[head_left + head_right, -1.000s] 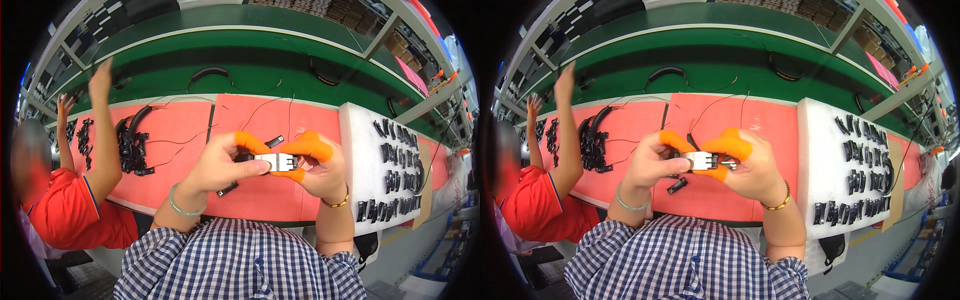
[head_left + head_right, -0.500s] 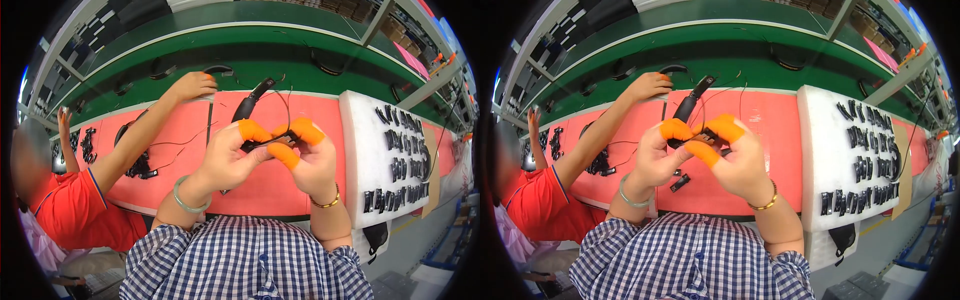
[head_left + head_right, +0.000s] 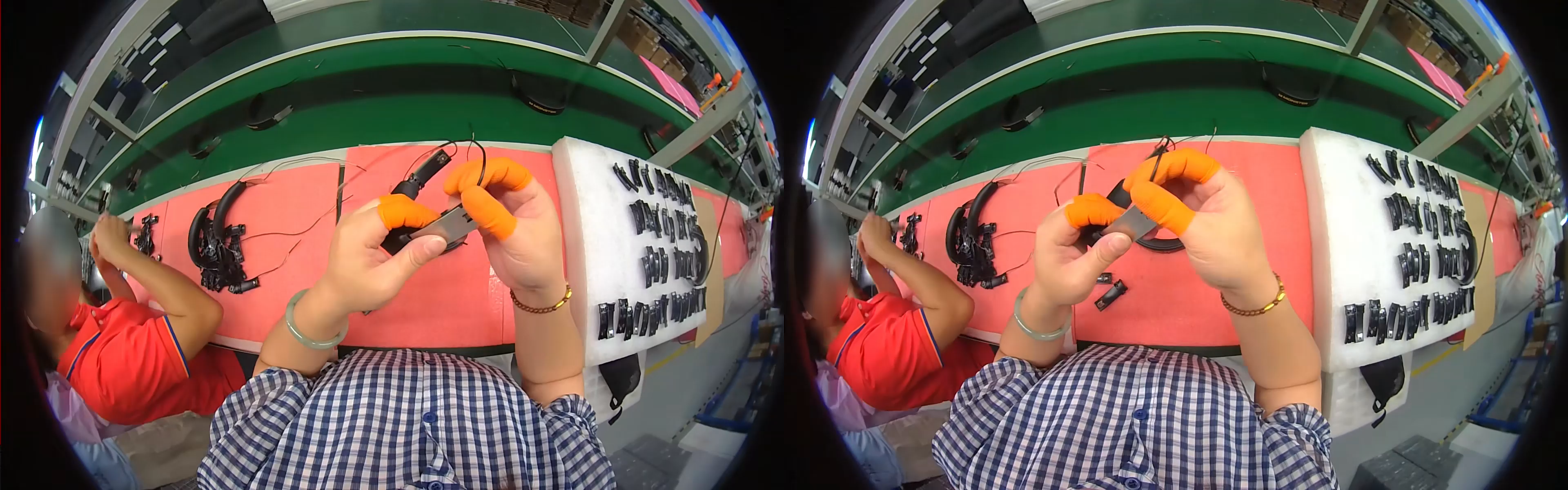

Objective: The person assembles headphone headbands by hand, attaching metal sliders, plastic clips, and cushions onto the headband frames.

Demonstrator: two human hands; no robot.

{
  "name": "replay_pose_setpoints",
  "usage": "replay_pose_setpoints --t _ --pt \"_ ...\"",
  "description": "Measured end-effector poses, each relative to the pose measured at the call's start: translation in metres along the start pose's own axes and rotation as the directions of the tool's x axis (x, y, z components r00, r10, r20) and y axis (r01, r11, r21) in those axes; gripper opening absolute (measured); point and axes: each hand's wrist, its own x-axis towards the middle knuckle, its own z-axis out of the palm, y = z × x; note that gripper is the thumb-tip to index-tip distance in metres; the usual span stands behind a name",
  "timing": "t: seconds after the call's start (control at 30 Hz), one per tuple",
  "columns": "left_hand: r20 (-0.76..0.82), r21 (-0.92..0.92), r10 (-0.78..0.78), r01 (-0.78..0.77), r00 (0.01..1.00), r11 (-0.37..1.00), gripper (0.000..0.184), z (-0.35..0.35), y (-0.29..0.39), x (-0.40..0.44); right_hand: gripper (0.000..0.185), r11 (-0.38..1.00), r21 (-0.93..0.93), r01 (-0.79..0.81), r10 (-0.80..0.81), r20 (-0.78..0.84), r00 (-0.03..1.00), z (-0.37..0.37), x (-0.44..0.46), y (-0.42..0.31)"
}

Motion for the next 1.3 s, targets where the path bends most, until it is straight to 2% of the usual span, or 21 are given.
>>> replay_pose_setpoints --t 0.07,0.13,0.2,0.33,0.47,0.53,0.6,0.63,0.67,0.73,0.83,0.9,0.93,0.97,1.03,1.07,1.13,1.17,1.2,1.27,1.3 --pt "-0.005 0.013 -0.025 0.025 1.0 1.0 0.02 0.002 -0.001 -0.004 0.011 1.0 0.03 0.005 -0.004 -0.035 0.999 0.005 -0.004 0.001" --pt "-0.052 -0.075 -0.035 0.031 0.998 0.997 0.022 0.003 -0.005 -0.006 0.011 0.998 0.058 0.011 -0.007 -0.068 0.998 0.009 -0.006 0.004" --pt "-0.05 -0.078 -0.042 0.038 0.998 0.996 0.022 0.004 -0.003 -0.007 0.011 0.988 0.08 0.128 -0.119 -0.109 0.987 0.012 -0.008 0.008" --pt "-0.042 -0.081 0.007 -0.011 0.999 0.997 0.024 0.003 -0.008 -0.008 0.011 0.981 0.107 0.159 -0.148 -0.104 0.984 0.011 -0.01 0.011" --pt "-0.061 -0.118 -0.046 0.038 0.997 0.992 0.022 0.004 -0.005 -0.008 0.011 0.991 0.072 0.114 -0.104 -0.121 0.987 0.011 -0.01 0.008" --pt "-0.025 -0.048 0.0 -0.002 1.0 0.999 0.017 0.002 -0.003 -0.005 0.01 0.992 0.084 0.099 -0.087 -0.134 0.987 0.011 -0.011 0.01" --pt "-0.032 -0.063 -0.048 0.046 0.998 0.997 0.016 0.004 0.002 -0.003 0.01 0.98 -0.062 0.19 -0.196 -0.101 0.975 0.009 -0.011 0.013" --pt "-0.039 -0.079 -0.096 0.093 0.995 0.993 0.014 0.004 0.003 -0.003 0.01 0.981 -0.059 0.187 -0.193 -0.098 0.976 0.01 -0.012 0.013" --pt "-0.044 -0.076 -0.099 0.095 0.994 0.993 0.014 0.002 0.002 -0.003 0.012 0.981 -0.078 0.176 -0.184 -0.108 0.977 0.013 -0.013 0.011" --pt "-0.058 0.111 -0.074 0.08 0.996 0.991 0.015 0.0 0.001 -0.002 0.013 0.982 -0.095 0.163 -0.174 -0.117 0.978 0.016 -0.012 0.009" --pt "-0.05 0.045 -0.091 0.093 0.995 0.995 0.017 0.002 0.0 -0.002 0.02 0.979 -0.138 0.147 -0.154 -0.041 0.987 0.013 -0.005 0.004" --pt "-0.049 0.047 -0.094 0.096 0.994 0.994 0.018 -0.001 0.004 -0.001 0.023 0.987 -0.101 -0.128 0.121 -0.072 0.99 0.007 0.002 -0.002" --pt "-0.047 0.05 -0.085 0.088 0.995 0.995 0.019 -0.002 0.005 0.002 0.015 0.945 -0.299 -0.133 0.123 -0.053 0.991 0.001 0.001 0.004" --pt "-0.046 0.05 -0.092 0.094 0.995 0.994 0.019 -0.002 0.003 0.004 0.015 0.945 -0.295 -0.138 0.128 -0.054 0.99 0.001 0.001 0.002" --pt "0.102 -0.338 -0.316 0.332 0.943 0.881 0.02 -0.003 0.0 0.005 0.009 0.963 -0.177 -0.201 0.196 -0.049 0.979 0.007 -0.001 -0.007" --pt "0.102 -0.335 -0.326 0.341 0.94 0.878 0.02 -0.006 -0.003 0.008 0.009 0.963 -0.17 -0.208 0.203 -0.05 0.978 0.007 0.0 -0.008" --pt "0.305 -0.533 -0.368 0.477 0.879 0.699 0.022 -0.014 -0.011 0.012 0.009 0.924 -0.187 -0.334 0.31 -0.147 0.939 0.003 0.004 -0.009" --pt "0.378 -0.54 -0.378 0.532 0.845 0.652 0.024 -0.017 -0.011 0.014 0.011 0.926 -0.18 -0.332 0.31 -0.139 0.941 0.001 0.005 -0.005" --pt "0.376 -0.539 -0.379 0.533 0.845 0.652 0.024 -0.017 -0.01 0.014 0.011 0.926 -0.179 -0.332 0.311 -0.138 0.94 -0.001 0.005 -0.005" --pt "0.411 -0.61 -0.405 0.576 0.817 0.544 0.024 -0.015 -0.01 0.014 0.012 0.924 -0.153 -0.35 0.336 -0.112 0.935 -0.002 0.006 -0.004" --pt "0.412 -0.609 -0.406 0.579 0.815 0.543 0.024 -0.015 -0.01 0.014 0.012 0.924 -0.151 -0.352 0.338 -0.114 0.934 -0.002 0.006 -0.003"
